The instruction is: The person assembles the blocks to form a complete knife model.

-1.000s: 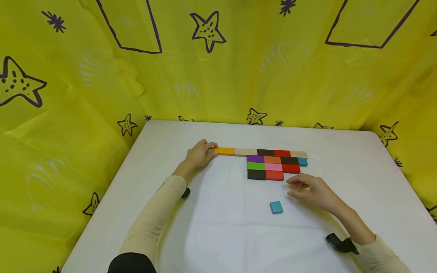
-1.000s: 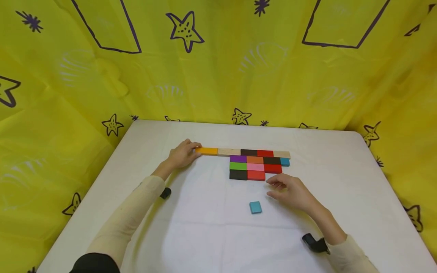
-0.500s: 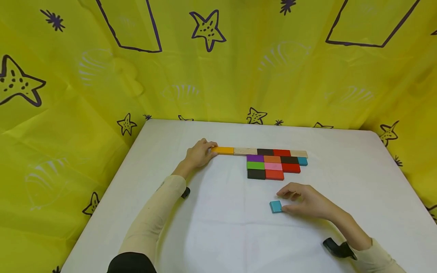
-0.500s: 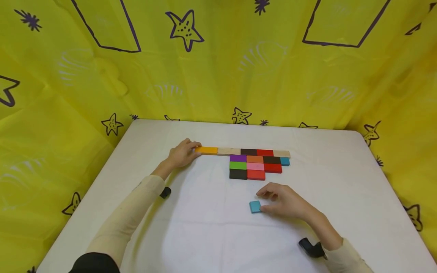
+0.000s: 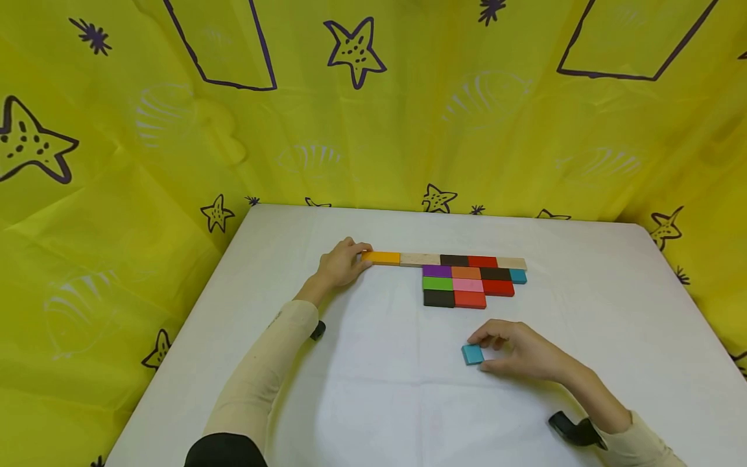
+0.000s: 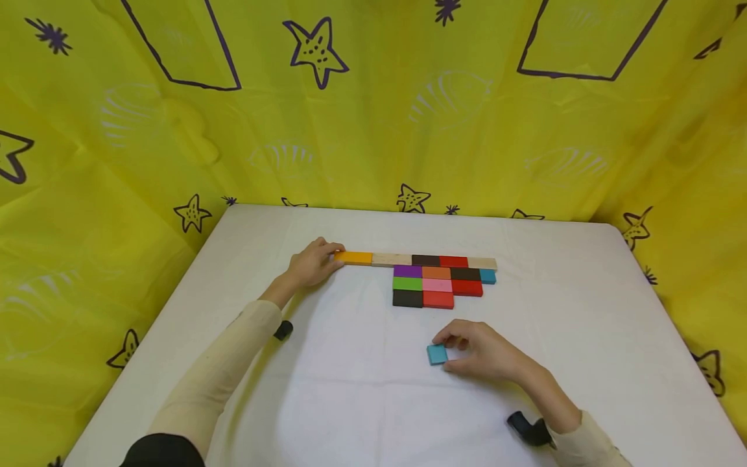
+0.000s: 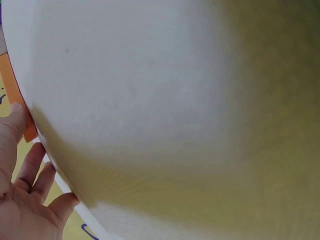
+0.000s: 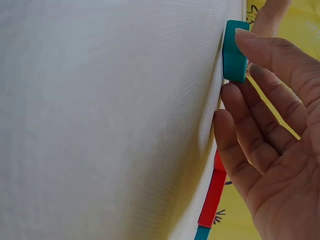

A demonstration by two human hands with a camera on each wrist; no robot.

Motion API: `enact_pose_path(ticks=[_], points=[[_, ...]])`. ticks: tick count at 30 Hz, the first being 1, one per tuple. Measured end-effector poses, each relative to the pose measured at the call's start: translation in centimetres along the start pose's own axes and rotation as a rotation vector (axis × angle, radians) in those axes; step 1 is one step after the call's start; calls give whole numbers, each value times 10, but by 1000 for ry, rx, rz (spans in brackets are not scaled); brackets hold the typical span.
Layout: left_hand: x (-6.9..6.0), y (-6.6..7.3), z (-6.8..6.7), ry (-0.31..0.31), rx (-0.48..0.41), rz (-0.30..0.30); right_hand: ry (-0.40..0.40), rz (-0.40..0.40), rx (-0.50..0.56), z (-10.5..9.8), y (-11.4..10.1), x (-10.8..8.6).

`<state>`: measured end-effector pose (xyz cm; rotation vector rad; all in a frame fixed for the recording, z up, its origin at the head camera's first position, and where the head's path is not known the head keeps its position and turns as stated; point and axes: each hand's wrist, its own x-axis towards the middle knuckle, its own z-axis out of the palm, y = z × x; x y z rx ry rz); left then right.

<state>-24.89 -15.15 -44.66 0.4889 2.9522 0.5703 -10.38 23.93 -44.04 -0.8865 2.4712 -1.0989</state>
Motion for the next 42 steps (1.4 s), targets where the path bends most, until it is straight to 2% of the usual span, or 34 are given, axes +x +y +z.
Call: enact_pose_path(ticks=[8,17,26,34,42], points=[[0,0,0,1,-2,-5,11,-3,-3,2,1,0],[-1,1,0,-1,-4,-9,71,3,-27,-2,1,-1],[0,0,0,4,-11,-3,214,9,-81,-12,8,-2],[-1,1,-1,2,-8,-3,288,-19,-120,-21,17,-1],[0,1,-1,2,-12,-3,300,62,-156,-32,23,2]])
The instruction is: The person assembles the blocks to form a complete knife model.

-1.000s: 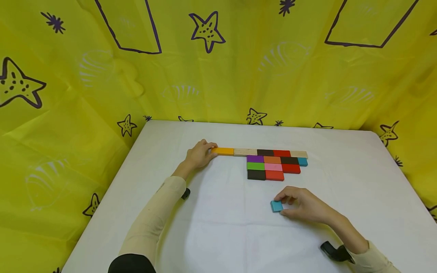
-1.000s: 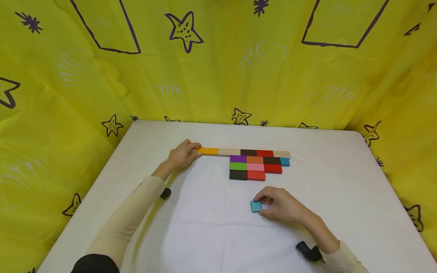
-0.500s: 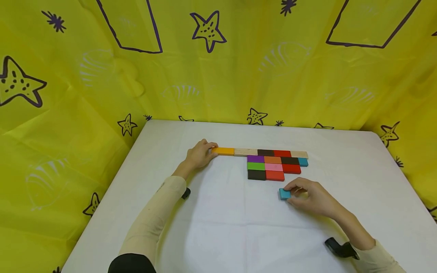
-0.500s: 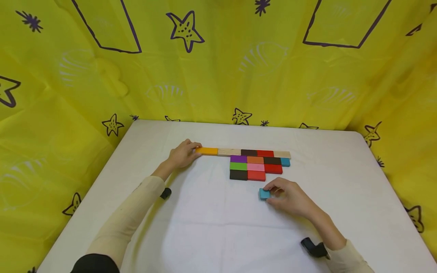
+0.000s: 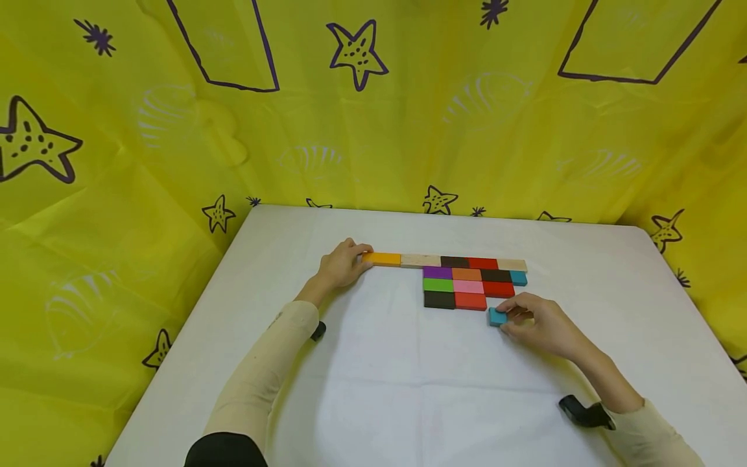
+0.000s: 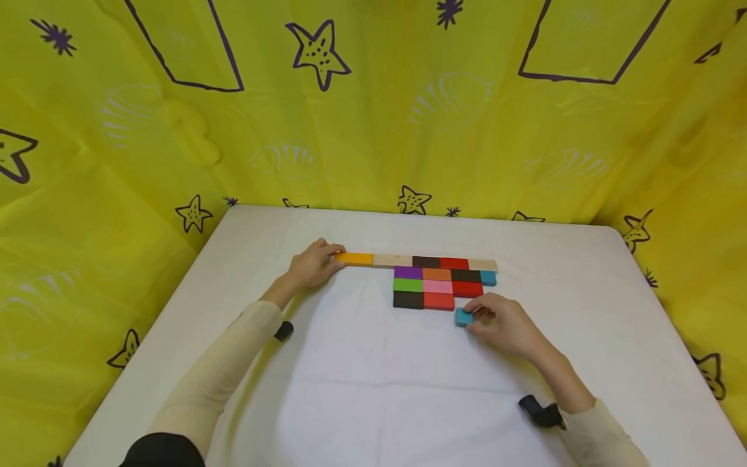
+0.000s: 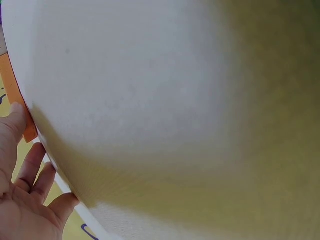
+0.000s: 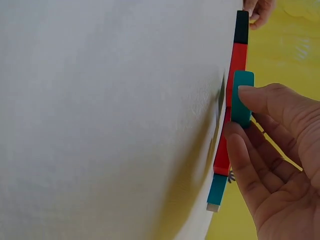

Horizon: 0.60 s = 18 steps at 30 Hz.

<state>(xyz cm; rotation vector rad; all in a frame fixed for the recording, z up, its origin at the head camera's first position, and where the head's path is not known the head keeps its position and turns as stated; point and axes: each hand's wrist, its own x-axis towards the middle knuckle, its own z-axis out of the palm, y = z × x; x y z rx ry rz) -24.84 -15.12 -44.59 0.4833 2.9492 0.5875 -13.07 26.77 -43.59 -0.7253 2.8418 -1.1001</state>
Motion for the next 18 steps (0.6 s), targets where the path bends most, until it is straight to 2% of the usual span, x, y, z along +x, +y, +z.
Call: enact_pose_path(ticks=[12,18], points=[[1,-1,1,0,-3,-4,-16,60,-41,0,6,14],[1,-2,1,0,-3,0,1,62,-53,2,6,18]])
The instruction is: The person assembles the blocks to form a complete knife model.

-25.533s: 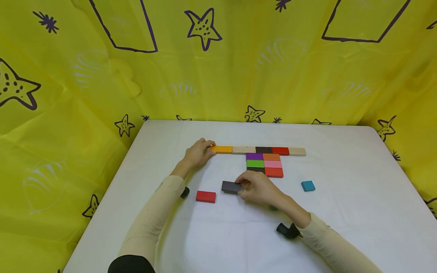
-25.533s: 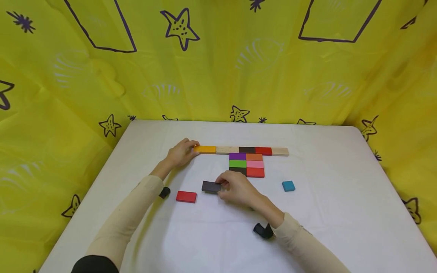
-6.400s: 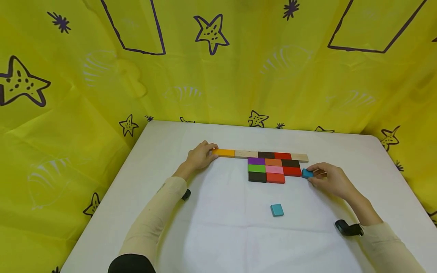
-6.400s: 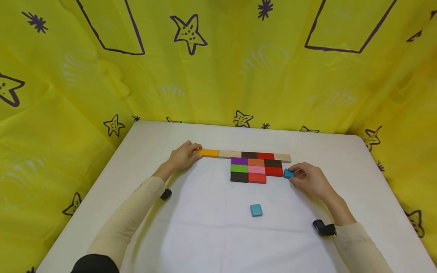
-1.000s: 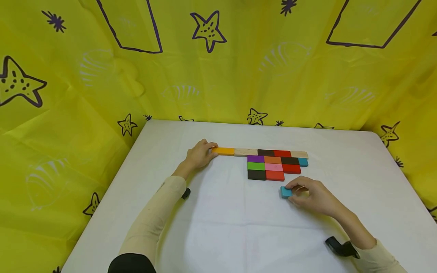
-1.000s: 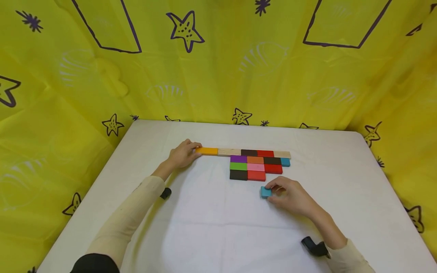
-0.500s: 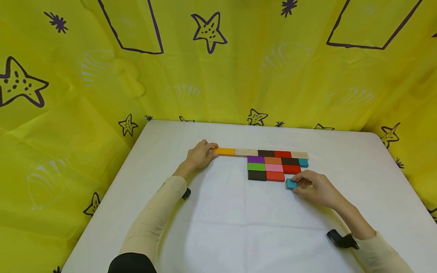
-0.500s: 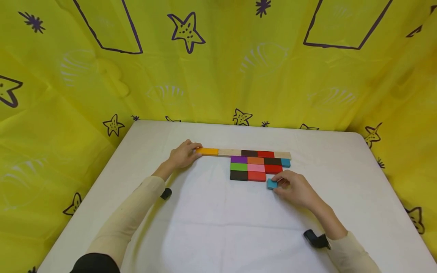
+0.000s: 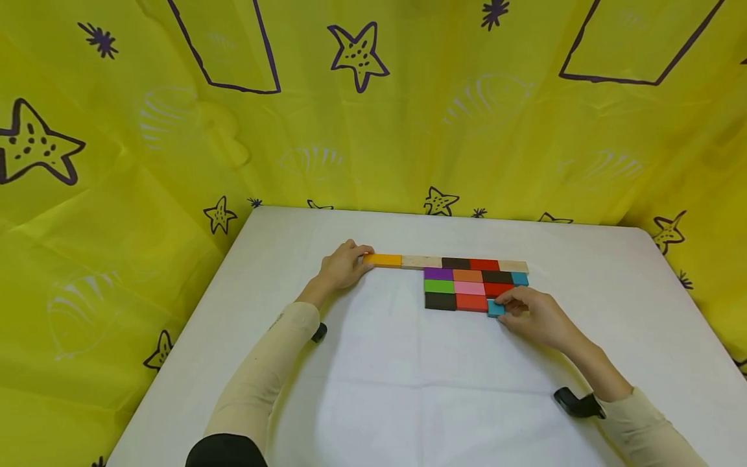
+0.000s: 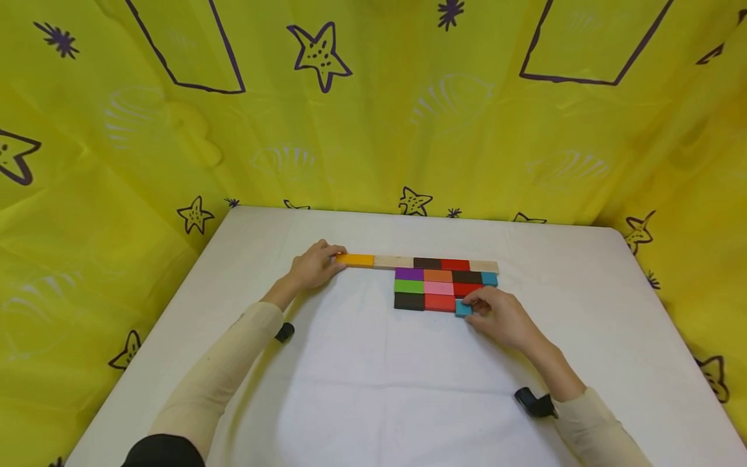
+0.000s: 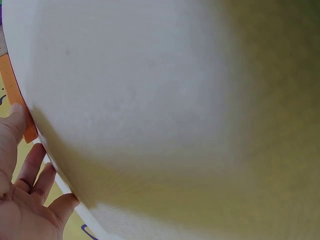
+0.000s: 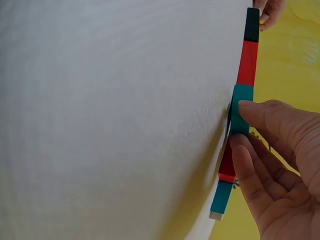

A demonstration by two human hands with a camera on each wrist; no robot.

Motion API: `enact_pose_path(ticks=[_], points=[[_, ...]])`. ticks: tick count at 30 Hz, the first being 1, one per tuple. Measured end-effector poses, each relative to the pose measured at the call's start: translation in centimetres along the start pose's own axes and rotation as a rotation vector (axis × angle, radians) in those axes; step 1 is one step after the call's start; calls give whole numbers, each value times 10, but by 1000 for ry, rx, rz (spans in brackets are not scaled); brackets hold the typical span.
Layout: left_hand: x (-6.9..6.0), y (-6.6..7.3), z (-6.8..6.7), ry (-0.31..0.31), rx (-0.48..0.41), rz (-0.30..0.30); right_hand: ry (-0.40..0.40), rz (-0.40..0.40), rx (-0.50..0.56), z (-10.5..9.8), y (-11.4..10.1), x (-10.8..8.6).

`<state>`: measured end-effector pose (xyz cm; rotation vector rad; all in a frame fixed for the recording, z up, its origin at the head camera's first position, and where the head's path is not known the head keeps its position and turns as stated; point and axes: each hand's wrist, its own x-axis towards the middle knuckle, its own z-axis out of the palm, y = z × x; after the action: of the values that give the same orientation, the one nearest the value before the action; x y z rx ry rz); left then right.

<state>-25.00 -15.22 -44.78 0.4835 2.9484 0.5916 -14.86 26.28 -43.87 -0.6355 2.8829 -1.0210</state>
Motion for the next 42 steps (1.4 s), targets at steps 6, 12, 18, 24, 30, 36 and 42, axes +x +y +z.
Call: enact_pose_path(ticks=[6,12,18,24,30,36,42], points=[[0,0,1,0,5,-2,44,-12,-11,1,-1,1],[0,1,1,-2,6,-3,56,-9,-15,2,-1,4],[1,3,0,-6,6,-1,89,-23,-28,3,-1,5],[1,3,0,-11,6,2,98,-14,-17,3,-2,3],[0,3,-1,-10,-5,1,127,1,2,0,-6,-3],[-2,3,-5,-17,-29,-11,127,54,38,-7,-9,-11],[-4,1,-5,-17,-35,-12,110,94,35,-9,-9,-21]])
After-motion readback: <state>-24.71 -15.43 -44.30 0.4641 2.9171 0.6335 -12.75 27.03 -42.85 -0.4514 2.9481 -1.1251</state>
